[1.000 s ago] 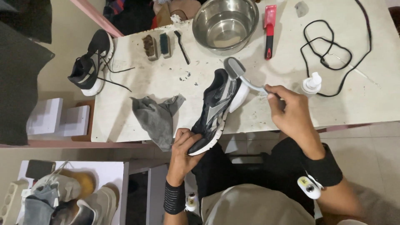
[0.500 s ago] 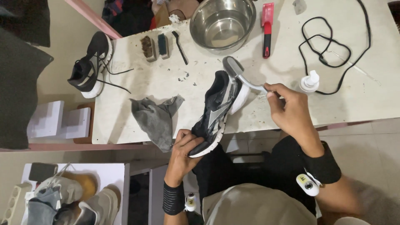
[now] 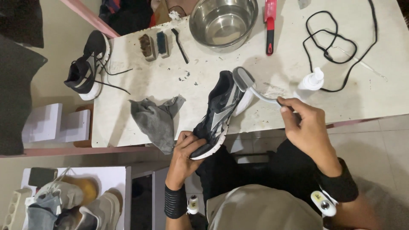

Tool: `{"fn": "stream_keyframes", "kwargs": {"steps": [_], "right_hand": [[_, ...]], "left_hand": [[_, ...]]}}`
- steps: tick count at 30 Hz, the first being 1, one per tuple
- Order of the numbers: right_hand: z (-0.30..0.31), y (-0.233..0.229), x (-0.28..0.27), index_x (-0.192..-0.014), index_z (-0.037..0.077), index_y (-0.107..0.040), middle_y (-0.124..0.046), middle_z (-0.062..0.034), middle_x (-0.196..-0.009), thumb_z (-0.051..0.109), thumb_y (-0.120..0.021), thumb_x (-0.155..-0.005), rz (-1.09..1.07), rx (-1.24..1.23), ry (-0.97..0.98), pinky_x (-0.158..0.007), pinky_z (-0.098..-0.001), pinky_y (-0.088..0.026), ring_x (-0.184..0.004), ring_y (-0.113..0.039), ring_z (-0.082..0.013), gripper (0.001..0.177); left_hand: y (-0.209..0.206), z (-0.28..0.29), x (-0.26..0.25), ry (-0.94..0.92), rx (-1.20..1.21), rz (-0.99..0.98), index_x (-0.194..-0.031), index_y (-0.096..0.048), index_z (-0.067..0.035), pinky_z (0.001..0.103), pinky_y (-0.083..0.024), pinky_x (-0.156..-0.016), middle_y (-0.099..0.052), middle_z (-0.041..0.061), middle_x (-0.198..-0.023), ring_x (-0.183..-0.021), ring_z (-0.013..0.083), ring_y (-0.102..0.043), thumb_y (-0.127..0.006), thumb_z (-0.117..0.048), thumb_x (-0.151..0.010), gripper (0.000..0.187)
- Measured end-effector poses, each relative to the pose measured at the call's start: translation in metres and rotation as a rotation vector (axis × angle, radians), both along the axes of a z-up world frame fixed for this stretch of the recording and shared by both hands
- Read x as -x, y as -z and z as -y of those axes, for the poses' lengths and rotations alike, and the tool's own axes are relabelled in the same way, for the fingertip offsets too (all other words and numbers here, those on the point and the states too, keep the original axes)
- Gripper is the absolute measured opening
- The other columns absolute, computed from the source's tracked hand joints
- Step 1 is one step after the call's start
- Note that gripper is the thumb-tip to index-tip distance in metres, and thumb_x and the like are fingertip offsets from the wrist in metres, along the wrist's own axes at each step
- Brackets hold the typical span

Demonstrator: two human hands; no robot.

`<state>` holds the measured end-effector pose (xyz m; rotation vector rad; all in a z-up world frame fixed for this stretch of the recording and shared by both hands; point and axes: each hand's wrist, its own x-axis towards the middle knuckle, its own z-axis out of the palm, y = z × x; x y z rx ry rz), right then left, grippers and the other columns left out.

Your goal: The person cleans a black and white sneaker by first wiping it with a gray cloth, then applying white foam from a bottle and scrubbing with a brush, and finally wiping again with the cloth. The shoe is held and rotated throughout to access different areas.

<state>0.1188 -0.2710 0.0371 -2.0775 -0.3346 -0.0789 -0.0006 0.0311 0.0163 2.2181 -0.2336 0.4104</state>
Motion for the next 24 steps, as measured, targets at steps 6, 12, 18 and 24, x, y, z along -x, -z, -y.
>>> {"fn": "stream_keyframes", "kwargs": {"steps": [6,12,18,24], "right_hand": [[-0.024,0.007,-0.021,-0.113,-0.009,-0.074,-0.071,-0.0303,-0.083,-0.008,-0.061,-0.099,0.129,-0.081,-0.006,-0.051,-0.0414,-0.055,-0.067,-0.071,-0.0401,0.02],[-0.014,0.007,0.01,-0.112,-0.008,-0.075,-0.074,-0.0286,-0.092,-0.004,-0.063,-0.099,0.147,-0.053,0.012,-0.057,-0.0401,-0.058,-0.077,-0.073,-0.0408,0.018],[-0.004,0.027,0.028,-0.11,-0.003,-0.077,-0.077,-0.0224,-0.097,0.0,-0.066,-0.097,0.207,0.023,0.034,-0.06,-0.0372,-0.059,-0.083,-0.075,-0.0365,0.017],[-0.022,0.025,-0.001,-0.113,-0.012,-0.073,-0.074,-0.0294,-0.101,-0.003,-0.061,-0.103,0.244,0.009,0.04,-0.071,-0.043,-0.06,-0.093,-0.073,-0.0441,0.018]], "left_hand": [[0.0,-0.001,-0.001,0.002,0.003,-0.005,-0.094,-0.075,-0.004,0.045,-0.051,-0.077,-0.064,0.011,-0.076,-0.083,0.0349,-0.057,-0.084,0.004,-0.064,0.032],[0.002,0.0,0.002,-0.051,0.025,-0.022,-0.095,-0.076,-0.005,0.045,-0.052,-0.078,-0.064,0.01,-0.076,-0.085,0.0338,-0.059,-0.082,0.006,-0.066,0.031],[0.002,0.002,0.001,-0.065,0.022,-0.027,-0.094,-0.077,-0.006,0.044,-0.052,-0.078,-0.064,0.009,-0.076,-0.085,0.0332,-0.059,-0.083,0.005,-0.065,0.031],[0.001,0.005,0.002,-0.058,0.023,-0.002,-0.093,-0.076,-0.004,0.043,-0.052,-0.077,-0.065,0.011,-0.075,-0.084,0.0331,-0.059,-0.083,0.006,-0.065,0.031]]}}
